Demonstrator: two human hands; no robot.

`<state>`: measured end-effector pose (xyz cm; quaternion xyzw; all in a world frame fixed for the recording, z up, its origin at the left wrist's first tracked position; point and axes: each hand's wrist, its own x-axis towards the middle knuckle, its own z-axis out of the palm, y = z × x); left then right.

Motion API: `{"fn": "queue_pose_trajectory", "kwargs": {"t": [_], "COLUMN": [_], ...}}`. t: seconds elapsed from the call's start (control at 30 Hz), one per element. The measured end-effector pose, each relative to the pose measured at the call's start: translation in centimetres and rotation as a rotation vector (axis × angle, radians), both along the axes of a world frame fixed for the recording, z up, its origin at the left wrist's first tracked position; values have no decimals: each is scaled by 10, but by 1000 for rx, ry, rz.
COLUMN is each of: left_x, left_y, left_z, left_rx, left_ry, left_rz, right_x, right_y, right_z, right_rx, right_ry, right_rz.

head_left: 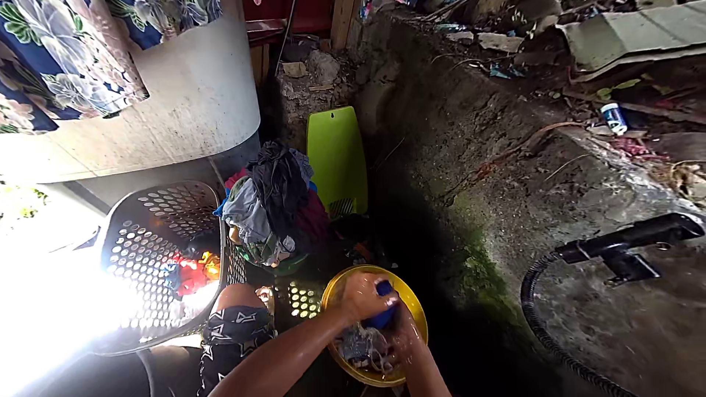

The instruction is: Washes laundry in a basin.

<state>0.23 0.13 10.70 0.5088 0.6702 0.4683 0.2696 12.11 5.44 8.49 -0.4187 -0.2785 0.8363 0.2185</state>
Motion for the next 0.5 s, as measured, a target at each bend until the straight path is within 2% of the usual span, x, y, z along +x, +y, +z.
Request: {"fn": "queue_pose_trajectory", "kwargs": {"t": [0.07, 0.13, 0.2, 0.27, 0.33, 0.4, 0.43, 0.47, 0.5], "left_x": [-33, -77, -125, -170, -219, -281, -288, -294, -289], "left_y": [-12, -40, -86, -142, -204, -283, -301, -315, -313], "left_z": [0, 14, 35, 55, 59, 37, 38, 37, 44], "left_rx": [92, 210, 283, 377, 525, 626, 682, 738, 791], "left_ry": [-59, -132, -179, -193, -158, 1, -5, -15, -46], "left_rz": [194, 341, 424, 541, 659, 597, 792, 908, 1056], "right_x": [-5, -9, -5, 3, 8, 11, 11, 10, 9], "right_y": [7, 17, 28, 35, 32, 14, 3, -9, -20], "right_z": [0, -6, -26, -59, -98, -126, -139, -149, -152], "right_rx": [155, 361, 583, 779, 817, 799, 790, 773, 747], "right_ry": [20, -85, -309, -559, -724, -836, -911, -988, -1051], "right_rz": [140, 298, 450, 717, 1006, 1270, 1392, 1493, 1554]}}
